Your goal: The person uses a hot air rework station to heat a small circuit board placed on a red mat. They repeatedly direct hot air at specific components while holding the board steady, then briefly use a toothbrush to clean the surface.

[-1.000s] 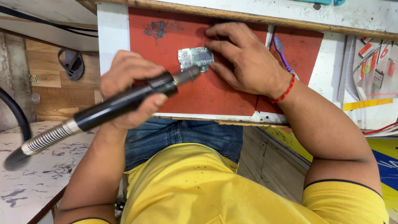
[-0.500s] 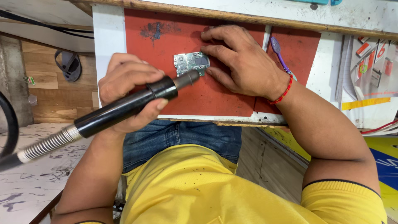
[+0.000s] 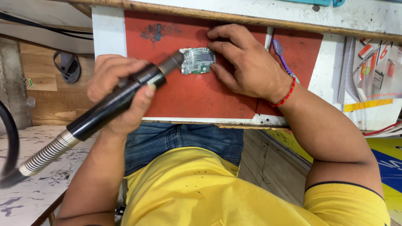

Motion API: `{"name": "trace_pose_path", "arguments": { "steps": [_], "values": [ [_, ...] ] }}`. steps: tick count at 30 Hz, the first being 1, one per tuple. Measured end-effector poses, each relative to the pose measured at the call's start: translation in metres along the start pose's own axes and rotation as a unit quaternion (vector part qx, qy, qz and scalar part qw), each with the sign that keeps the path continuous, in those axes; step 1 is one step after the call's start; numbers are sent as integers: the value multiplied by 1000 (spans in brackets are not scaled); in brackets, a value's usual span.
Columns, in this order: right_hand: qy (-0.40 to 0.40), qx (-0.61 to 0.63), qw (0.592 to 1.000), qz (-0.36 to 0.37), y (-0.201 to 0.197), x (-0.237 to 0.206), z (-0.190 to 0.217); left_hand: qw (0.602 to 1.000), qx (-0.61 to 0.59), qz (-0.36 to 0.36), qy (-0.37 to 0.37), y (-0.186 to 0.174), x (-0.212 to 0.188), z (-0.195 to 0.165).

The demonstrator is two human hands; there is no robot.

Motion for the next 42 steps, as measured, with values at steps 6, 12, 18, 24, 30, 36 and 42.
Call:
{"name": "trace_pose_path", "arguments": {
  "steps": [6,12,18,24,30,36,42],
  "values": [
    [18,8,1000,-3,2,0,0,999,-21,37,25,-1,1,-6],
    [22,2,1000,6,-1,4,4,998,12,50,34,-3,5,-16],
    [1,-51,998,30,-1,9,13,998,-25,55,32,1,4,-12],
    [7,-34,999,25,1,1,12,1000,-27,8,-1,6,1,-6],
    [3,-24,999,26,5,0,4,1000,4,14,1,-1,0,-11],
    [-5,-25,999,30,6,6,-3,1000,7,16,0,-3,7,-1],
    [-1,-24,999,34,7,11,-4,1000,1,-18,8,-4,7,13]
  ]
}}
Point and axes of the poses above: each hand's wrist, its own x-axis towards the middle knuckle, its own y-axis out of the palm, z = x × y, the point moved 1 cm from there along x, towards the middle knuckle, and after that the axes turned 14 degrees about -y, right-handed, at the moved point
